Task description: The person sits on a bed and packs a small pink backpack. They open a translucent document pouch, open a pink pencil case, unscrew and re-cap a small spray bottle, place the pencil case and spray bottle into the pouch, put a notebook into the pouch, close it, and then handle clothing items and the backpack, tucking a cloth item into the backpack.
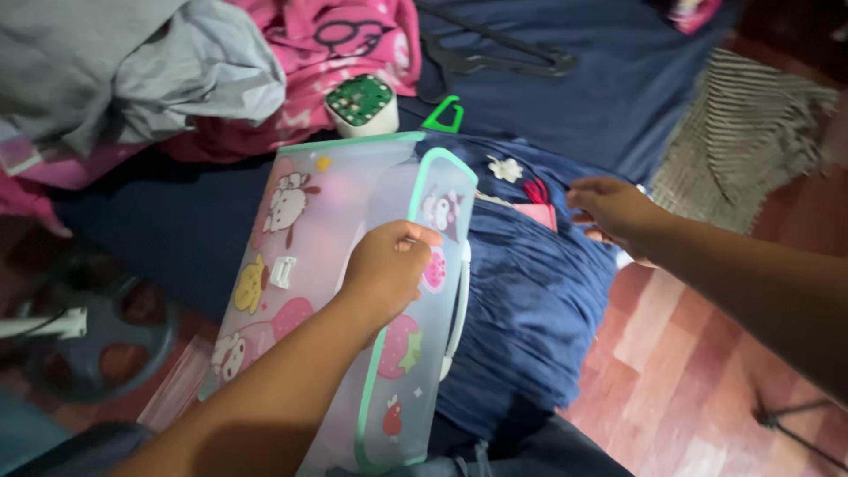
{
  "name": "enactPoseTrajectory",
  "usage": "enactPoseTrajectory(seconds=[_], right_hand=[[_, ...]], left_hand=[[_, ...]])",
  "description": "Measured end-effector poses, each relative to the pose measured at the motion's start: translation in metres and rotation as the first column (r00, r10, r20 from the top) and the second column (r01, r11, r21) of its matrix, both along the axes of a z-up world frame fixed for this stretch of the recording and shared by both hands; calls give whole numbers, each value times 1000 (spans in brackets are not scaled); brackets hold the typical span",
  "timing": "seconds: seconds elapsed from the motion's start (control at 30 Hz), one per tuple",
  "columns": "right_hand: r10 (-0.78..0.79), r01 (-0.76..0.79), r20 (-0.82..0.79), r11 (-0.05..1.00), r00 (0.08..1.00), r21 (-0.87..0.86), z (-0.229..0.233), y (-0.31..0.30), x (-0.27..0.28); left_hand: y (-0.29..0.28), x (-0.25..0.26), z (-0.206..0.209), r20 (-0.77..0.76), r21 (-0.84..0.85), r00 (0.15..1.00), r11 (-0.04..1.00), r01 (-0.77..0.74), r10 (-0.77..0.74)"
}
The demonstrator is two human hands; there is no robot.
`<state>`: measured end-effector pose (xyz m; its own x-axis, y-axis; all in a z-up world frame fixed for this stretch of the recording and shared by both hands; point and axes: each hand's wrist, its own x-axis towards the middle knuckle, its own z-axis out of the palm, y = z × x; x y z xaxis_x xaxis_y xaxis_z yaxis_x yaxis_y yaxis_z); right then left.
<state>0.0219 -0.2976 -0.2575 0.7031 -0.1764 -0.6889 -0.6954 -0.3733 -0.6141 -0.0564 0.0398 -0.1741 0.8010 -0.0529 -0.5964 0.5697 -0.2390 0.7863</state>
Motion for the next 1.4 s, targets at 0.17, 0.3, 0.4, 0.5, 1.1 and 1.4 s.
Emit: enactPoseTrajectory(seconds=[0.17, 0.3, 0.4, 0.5, 1.1, 1.4], right_hand=[[-243, 291, -376, 954, 894, 75, -74, -20, 18], [-206, 265, -399, 959, 893, 100, -96, -14, 19], [3, 5, -222, 999, 975, 35, -64, -2, 17], [121, -118, 83, 992, 989, -47, -15, 29, 12], [245, -141, 953, 965, 180, -222, 229, 91, 56], [582, -310, 743, 811, 332, -496, 275, 124, -108]], left_hand=[[1, 17, -7, -94, -123, 995, 992, -30, 19], [-6, 28, -14, -92, -121, 995, 991, -56, 45], [-6, 27, -18, -46, -164, 995, 982, -93, 87], [-5, 18, -20, 54, -17, 997, 998, -55, 56], [-16, 104, 103, -118, -801, 993, 593, -84, -19], [-12, 93, 168, 201, -481, 976, 860, 169, -80]])
